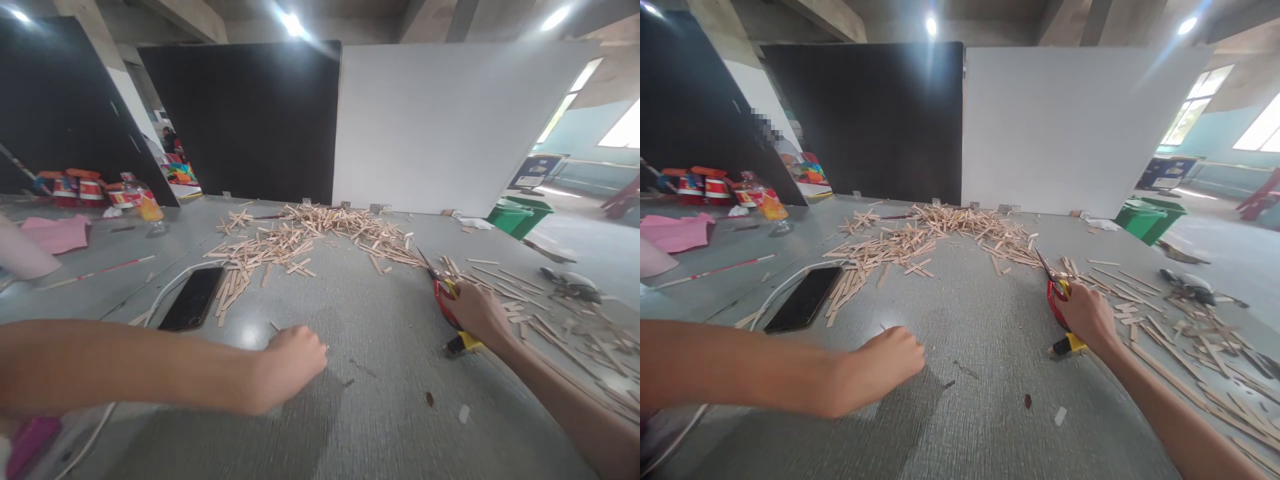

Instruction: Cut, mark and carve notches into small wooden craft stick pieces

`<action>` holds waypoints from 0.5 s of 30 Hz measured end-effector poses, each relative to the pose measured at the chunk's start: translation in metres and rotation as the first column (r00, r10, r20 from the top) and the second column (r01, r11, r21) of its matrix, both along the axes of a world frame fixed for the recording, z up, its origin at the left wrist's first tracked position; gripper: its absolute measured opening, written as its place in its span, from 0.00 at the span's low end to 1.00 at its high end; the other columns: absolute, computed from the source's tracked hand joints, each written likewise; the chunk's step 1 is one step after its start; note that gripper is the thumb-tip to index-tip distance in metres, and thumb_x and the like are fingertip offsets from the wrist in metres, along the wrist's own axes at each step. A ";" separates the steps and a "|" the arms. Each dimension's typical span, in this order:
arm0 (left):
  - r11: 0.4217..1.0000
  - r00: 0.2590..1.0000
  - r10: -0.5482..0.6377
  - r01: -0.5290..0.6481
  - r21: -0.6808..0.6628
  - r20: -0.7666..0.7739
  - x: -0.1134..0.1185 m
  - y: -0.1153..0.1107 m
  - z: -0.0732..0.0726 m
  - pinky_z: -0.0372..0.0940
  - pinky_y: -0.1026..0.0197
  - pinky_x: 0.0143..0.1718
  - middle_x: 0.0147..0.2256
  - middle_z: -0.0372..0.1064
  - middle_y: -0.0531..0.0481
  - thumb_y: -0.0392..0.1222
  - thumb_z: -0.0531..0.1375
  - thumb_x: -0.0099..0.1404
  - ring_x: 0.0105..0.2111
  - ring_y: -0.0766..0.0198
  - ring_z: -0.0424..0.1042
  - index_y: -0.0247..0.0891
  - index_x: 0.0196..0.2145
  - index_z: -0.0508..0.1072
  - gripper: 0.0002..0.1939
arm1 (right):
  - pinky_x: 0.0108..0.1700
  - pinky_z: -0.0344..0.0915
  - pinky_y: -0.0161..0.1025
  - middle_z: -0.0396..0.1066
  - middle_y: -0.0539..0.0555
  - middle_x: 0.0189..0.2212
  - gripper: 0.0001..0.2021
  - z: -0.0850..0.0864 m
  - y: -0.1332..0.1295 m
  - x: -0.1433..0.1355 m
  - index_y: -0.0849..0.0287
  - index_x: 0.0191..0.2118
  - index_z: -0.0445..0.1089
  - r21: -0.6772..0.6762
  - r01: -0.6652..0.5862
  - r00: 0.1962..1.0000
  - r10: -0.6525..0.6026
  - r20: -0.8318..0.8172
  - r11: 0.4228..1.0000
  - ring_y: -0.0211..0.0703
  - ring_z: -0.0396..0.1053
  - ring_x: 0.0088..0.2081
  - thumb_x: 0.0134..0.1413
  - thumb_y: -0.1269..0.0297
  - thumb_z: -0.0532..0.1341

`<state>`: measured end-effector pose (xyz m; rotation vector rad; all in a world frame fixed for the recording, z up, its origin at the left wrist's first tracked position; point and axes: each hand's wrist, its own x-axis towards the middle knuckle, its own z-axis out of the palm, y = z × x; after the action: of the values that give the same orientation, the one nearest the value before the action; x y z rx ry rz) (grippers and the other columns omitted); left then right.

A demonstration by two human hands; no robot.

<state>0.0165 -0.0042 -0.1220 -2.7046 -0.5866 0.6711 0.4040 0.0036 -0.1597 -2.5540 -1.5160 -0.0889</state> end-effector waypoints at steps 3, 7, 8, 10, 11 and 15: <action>1.000 1.000 -0.008 0.009 -0.022 0.020 0.021 0.025 0.006 0.75 0.57 0.37 0.34 0.76 0.51 0.41 0.66 0.70 0.34 0.63 0.77 0.32 0.38 0.77 0.08 | 0.28 0.58 0.43 0.80 0.64 0.33 0.18 0.000 -0.001 -0.001 0.55 0.35 0.75 0.002 -0.007 1.000 0.007 0.002 1.000 0.61 0.78 0.34 0.63 0.48 0.56; 1.000 0.994 0.028 -0.028 0.000 0.109 0.042 0.063 0.025 0.75 0.54 0.42 0.45 0.75 0.44 0.45 0.63 0.73 0.40 0.60 0.77 0.32 0.49 0.75 0.14 | 0.28 0.58 0.43 0.80 0.64 0.33 0.20 0.001 -0.002 -0.003 0.56 0.36 0.76 0.007 -0.014 1.000 0.014 0.002 1.000 0.61 0.78 0.35 0.64 0.47 0.55; 0.999 0.991 0.044 -0.046 0.013 0.129 0.045 0.071 0.032 0.75 0.54 0.42 0.45 0.75 0.44 0.45 0.63 0.73 0.40 0.59 0.77 0.32 0.50 0.74 0.14 | 0.28 0.58 0.43 0.80 0.64 0.33 0.20 0.001 -0.002 -0.003 0.57 0.36 0.76 0.009 -0.013 1.000 0.013 0.002 1.000 0.60 0.78 0.35 0.64 0.47 0.55; 0.996 0.985 0.071 -0.078 0.036 0.155 0.047 0.079 0.046 0.75 0.55 0.41 0.44 0.75 0.46 0.45 0.63 0.73 0.39 0.61 0.77 0.33 0.49 0.75 0.13 | 0.29 0.58 0.42 0.80 0.65 0.34 0.20 0.001 -0.002 -0.004 0.57 0.37 0.76 0.010 -0.009 1.000 0.009 0.000 1.000 0.61 0.78 0.35 0.64 0.46 0.55; 0.995 0.983 0.078 -0.087 0.047 0.164 0.047 0.078 0.052 0.75 0.56 0.39 0.42 0.75 0.47 0.45 0.63 0.73 0.38 0.61 0.77 0.33 0.47 0.75 0.12 | 0.29 0.58 0.42 0.80 0.65 0.34 0.21 0.001 -0.002 -0.004 0.57 0.37 0.76 0.010 -0.008 1.000 0.008 -0.001 1.000 0.61 0.78 0.35 0.64 0.46 0.55; 0.998 0.984 0.027 -0.037 0.053 0.174 0.039 0.032 0.052 0.70 0.57 0.30 0.29 0.75 0.46 0.31 0.71 0.56 0.29 0.58 0.76 0.33 0.29 0.76 0.07 | 0.29 0.58 0.43 0.80 0.65 0.33 0.20 0.002 -0.002 -0.005 0.56 0.36 0.76 0.007 -0.005 1.000 0.005 -0.003 1.000 0.61 0.78 0.35 0.63 0.47 0.55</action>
<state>0.0558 0.0275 -0.0701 -2.7238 -0.6811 0.4219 0.3994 0.0020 -0.1578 -2.5437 -1.5180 -0.0898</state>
